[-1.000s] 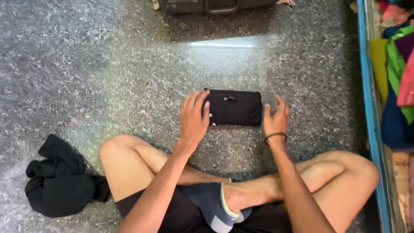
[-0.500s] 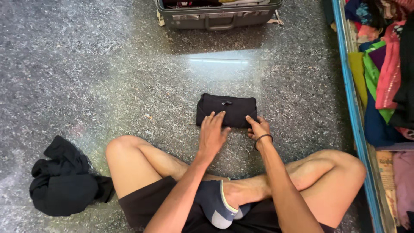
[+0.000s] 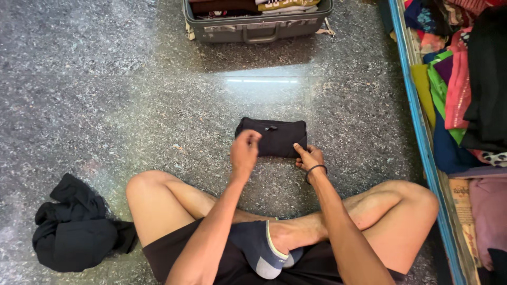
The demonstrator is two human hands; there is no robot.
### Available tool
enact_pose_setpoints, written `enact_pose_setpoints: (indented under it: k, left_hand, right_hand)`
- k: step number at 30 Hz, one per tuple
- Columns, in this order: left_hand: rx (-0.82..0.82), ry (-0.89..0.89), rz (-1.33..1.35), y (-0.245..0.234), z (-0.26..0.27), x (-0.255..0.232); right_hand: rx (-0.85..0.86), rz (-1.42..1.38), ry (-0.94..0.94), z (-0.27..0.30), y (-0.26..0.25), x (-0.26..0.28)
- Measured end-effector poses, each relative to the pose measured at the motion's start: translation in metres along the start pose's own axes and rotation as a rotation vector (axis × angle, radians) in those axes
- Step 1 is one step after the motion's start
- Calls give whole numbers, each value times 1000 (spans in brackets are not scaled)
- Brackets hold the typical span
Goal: The person folds a black sleeveless shirt by hand on the floor and then places it into an open suitcase with other clothes.
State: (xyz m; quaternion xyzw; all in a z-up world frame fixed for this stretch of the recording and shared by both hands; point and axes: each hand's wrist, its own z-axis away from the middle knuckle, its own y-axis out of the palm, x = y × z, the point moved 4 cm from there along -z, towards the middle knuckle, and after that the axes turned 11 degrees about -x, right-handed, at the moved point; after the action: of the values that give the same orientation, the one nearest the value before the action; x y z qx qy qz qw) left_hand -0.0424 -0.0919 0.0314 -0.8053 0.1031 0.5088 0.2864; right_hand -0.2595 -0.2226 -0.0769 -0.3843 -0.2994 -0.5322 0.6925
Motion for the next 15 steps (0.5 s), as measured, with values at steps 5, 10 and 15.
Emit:
enact_pose_setpoints:
  k: [5, 10, 15]
  left_hand:
    - [-115, -442, 240, -58, -41, 63]
    - [-293, -207, 93, -147, -49, 92]
    - [-341, -541, 296, -141, -26, 100]
  right_hand:
    - [-1, 13, 14, 3, -4, 5]
    - [-5, -104, -30, 15, -4, 23]
    - [-104, -237, -231, 33, -20, 76]
